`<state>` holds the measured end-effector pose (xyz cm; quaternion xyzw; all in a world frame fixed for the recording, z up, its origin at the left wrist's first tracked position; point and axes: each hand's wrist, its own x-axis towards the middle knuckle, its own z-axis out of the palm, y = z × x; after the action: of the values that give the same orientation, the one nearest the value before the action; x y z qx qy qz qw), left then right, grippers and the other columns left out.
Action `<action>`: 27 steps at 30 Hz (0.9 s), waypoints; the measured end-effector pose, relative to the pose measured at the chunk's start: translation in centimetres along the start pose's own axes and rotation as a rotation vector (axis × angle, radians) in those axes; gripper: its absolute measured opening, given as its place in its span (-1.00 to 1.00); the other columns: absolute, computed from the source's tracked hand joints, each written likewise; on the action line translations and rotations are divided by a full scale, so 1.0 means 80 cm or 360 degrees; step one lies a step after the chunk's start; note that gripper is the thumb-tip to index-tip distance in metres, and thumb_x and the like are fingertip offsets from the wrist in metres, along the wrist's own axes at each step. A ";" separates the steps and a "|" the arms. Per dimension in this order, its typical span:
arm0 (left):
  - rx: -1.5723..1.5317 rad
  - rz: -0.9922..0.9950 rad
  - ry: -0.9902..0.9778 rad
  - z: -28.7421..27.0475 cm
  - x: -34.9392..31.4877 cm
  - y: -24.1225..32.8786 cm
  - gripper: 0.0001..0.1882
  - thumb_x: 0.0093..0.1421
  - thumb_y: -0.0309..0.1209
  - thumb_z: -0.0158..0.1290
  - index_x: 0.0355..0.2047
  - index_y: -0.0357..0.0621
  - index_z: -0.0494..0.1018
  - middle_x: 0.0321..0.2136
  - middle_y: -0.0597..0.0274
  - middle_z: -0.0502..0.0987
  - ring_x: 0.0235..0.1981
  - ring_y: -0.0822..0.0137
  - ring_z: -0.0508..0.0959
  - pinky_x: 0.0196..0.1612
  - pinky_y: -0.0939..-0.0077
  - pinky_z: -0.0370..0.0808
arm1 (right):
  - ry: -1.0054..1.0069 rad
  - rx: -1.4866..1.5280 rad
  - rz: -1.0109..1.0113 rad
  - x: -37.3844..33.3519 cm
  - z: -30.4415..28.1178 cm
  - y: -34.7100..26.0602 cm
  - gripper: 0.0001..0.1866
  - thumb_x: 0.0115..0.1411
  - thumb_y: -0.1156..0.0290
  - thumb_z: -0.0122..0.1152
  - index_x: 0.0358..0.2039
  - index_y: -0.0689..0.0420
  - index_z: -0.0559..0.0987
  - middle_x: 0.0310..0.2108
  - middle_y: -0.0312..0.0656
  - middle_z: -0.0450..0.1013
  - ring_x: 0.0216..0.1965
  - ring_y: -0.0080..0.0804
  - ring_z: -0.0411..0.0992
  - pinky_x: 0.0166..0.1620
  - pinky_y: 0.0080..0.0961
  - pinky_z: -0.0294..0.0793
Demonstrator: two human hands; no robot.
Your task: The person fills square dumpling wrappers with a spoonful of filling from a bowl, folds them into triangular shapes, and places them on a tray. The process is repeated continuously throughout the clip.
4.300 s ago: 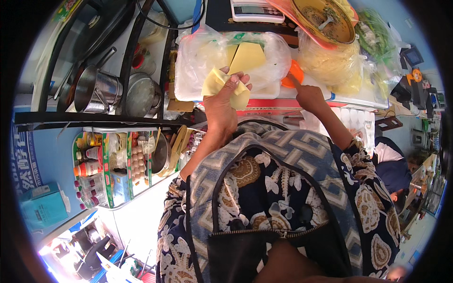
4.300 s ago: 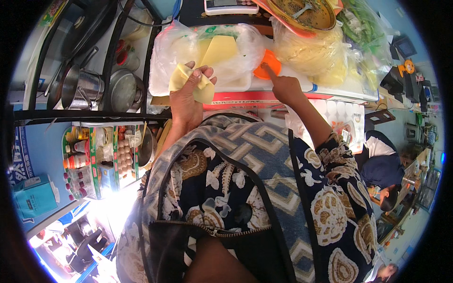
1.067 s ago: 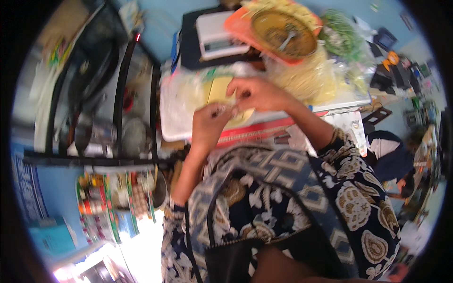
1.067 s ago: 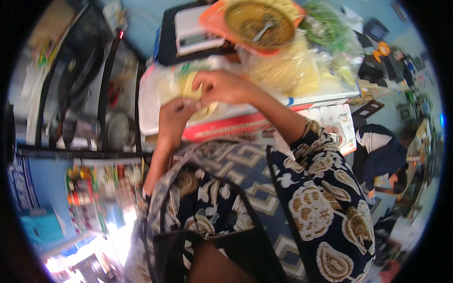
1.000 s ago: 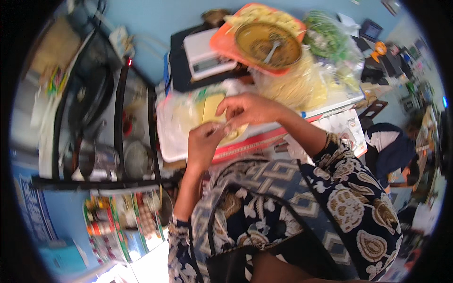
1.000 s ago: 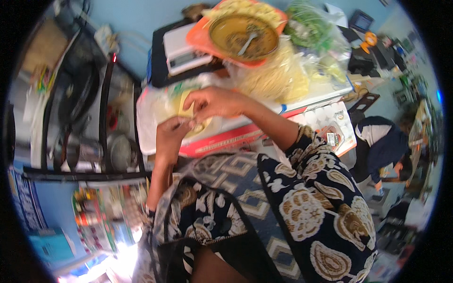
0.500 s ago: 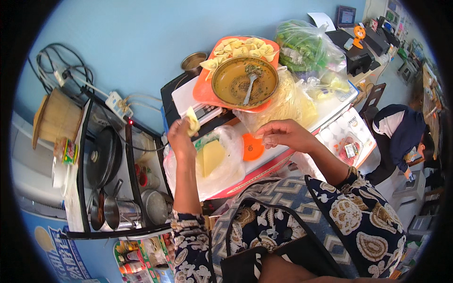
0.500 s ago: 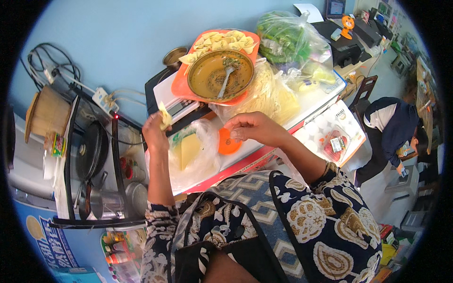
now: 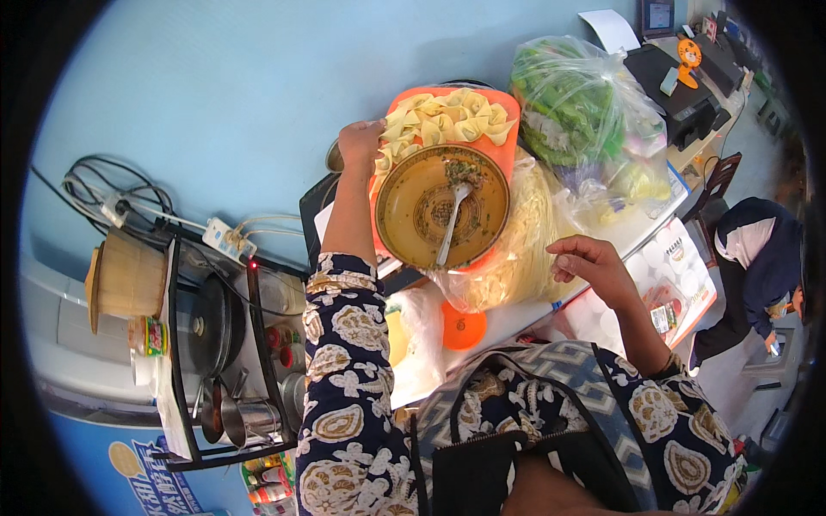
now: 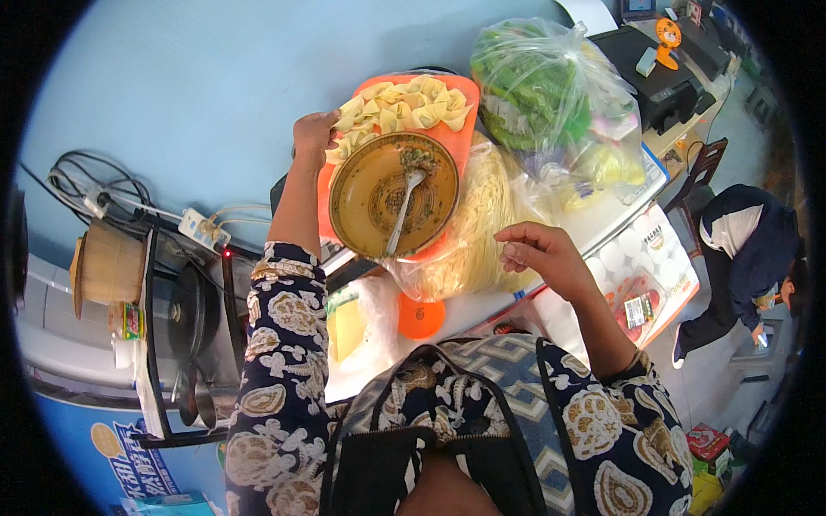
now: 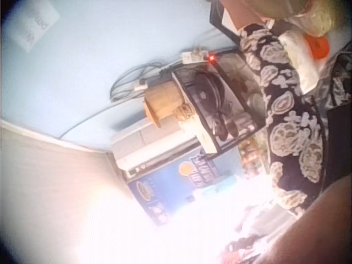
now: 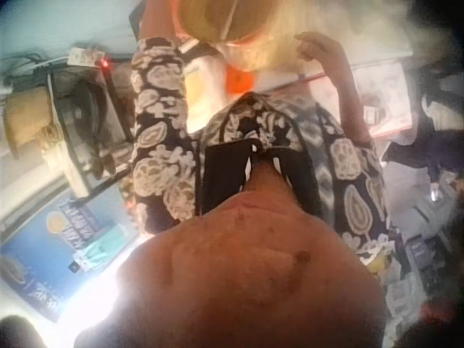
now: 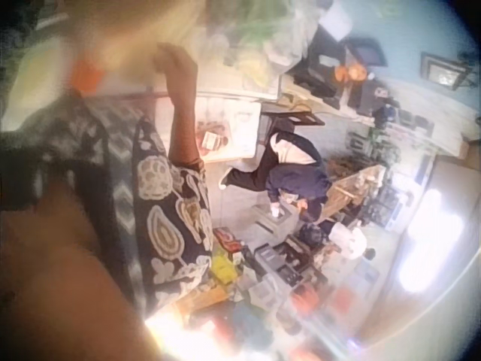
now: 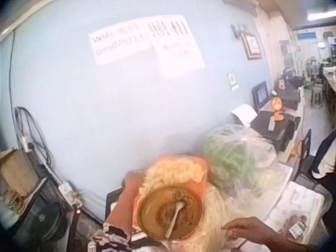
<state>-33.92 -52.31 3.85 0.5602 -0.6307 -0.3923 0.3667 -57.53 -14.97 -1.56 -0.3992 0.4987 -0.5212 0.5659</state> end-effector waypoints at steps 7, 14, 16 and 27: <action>-0.0020 -0.0068 -0.0455 0.058 0.024 0.006 -0.83 0.14 -0.46 0.11 -0.28 -0.29 0.50 -0.50 0.31 0.49 -0.59 0.50 0.45 -0.57 0.60 0.45 | -0.0026 0.0093 0.0017 0.029 -0.035 0.003 -0.72 0.28 0.41 0.14 -0.06 0.28 0.51 -0.37 -0.28 0.51 -0.34 -0.59 0.45 -0.21 -0.61 0.47; 0.0313 0.0085 -0.0931 0.131 0.006 0.049 -0.81 0.04 -0.53 0.09 -0.30 -0.28 0.47 -0.49 0.31 0.45 -0.51 0.45 0.49 -0.49 0.54 0.48 | -0.0081 0.0152 0.0055 0.049 -0.048 0.007 -0.72 0.28 0.39 0.14 -0.05 0.27 0.51 -0.37 -0.29 0.49 -0.33 -0.59 0.45 -0.20 -0.61 0.47; 0.0378 0.0079 -0.1098 0.144 0.006 0.049 -0.80 -0.02 -0.55 0.07 -0.32 -0.26 0.46 -0.50 0.31 0.45 -0.52 0.45 0.47 -0.51 0.56 0.45 | -0.0088 0.0150 0.0057 0.052 -0.051 0.011 -0.72 0.29 0.39 0.14 -0.05 0.27 0.51 -0.37 -0.29 0.49 -0.33 -0.59 0.44 -0.21 -0.61 0.46; 0.1146 0.0945 -0.0388 0.116 -0.007 0.064 -0.80 0.01 -0.31 0.13 -0.35 -0.10 0.53 -0.43 0.16 0.60 -0.39 0.17 0.59 -0.32 0.35 0.49 | -0.0032 0.0000 0.0006 0.043 -0.045 -0.001 -0.71 0.27 0.37 0.17 -0.07 0.27 0.54 -0.38 -0.31 0.48 -0.36 -0.61 0.42 -0.23 -0.63 0.44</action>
<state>-44.42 -50.63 4.55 0.3972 -0.8975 -0.0901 0.1690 -61.18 -18.10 -2.68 -0.4035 0.4938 -0.5161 0.5719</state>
